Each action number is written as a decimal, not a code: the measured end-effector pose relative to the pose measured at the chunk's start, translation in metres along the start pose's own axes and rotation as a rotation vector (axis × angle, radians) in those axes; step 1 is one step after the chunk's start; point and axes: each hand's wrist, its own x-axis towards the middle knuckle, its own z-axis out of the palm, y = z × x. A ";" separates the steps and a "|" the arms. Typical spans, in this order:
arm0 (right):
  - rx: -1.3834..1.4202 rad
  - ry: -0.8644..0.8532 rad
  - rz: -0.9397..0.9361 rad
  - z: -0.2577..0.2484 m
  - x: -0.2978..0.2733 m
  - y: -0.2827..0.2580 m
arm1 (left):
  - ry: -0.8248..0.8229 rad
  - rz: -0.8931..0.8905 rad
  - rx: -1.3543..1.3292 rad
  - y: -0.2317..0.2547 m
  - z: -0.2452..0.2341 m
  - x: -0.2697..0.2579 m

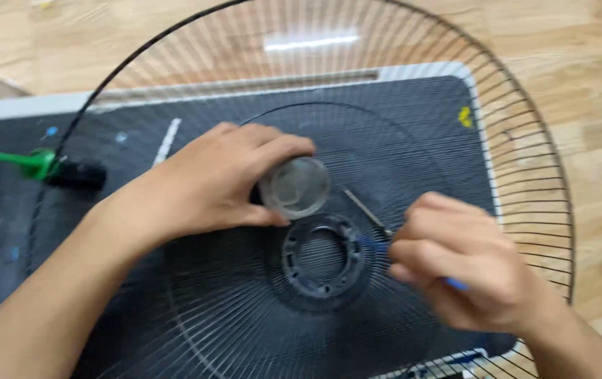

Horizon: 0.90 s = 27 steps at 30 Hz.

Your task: Apply a liquid coating to the center of a fan guard using a brush after pouring the liquid into a jar

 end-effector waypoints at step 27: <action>-0.070 -0.031 -0.083 -0.010 -0.007 -0.003 | -0.014 -0.056 -0.134 0.002 -0.004 0.009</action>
